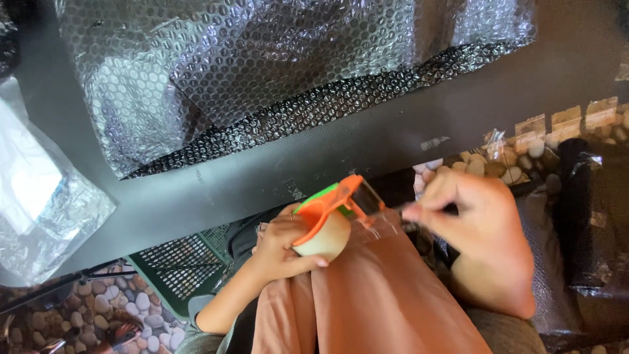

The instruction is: The person wraps an object in black bubble wrap, applies tape to the edges using a tape dispenser, and folds the excess wrap to secure the package.

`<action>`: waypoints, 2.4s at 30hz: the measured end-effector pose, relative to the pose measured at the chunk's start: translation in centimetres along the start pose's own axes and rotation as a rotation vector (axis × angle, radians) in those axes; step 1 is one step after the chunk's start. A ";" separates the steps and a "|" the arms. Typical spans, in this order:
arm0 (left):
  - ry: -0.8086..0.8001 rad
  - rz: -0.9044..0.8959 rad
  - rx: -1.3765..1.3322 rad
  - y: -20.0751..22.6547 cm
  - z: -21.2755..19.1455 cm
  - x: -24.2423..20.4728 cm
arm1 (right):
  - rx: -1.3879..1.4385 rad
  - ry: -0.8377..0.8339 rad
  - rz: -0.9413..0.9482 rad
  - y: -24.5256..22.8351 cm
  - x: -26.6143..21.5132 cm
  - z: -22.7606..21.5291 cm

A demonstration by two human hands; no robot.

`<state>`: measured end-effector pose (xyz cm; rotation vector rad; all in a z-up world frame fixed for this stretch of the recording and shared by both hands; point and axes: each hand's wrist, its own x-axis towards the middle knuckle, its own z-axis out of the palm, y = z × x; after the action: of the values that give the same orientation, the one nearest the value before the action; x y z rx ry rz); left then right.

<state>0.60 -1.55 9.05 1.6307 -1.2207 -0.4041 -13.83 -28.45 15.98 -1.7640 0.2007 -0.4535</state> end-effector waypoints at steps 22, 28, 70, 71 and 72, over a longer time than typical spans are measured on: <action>0.140 0.359 -0.276 -3.8 0.4 -3.1 | 0.046 -0.071 0.617 18.3 -3.9 4.6; 0.274 0.512 -0.120 -4.4 0.8 -1.1 | 0.485 0.787 0.409 13.7 -3.5 1.2; 0.249 0.305 0.158 -5.2 2.8 -2.5 | -0.490 0.083 -0.350 5.5 3.4 6.1; 0.260 0.311 0.180 -5.1 2.8 -2.4 | -0.468 0.085 -0.362 5.6 3.5 6.5; 0.261 0.311 0.180 -5.3 2.7 -2.5 | -0.469 0.084 -0.362 5.5 3.5 6.7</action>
<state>0.27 -0.97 2.67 1.5510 -1.3095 0.1139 -7.38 -25.09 10.19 -2.2558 0.0440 -0.7906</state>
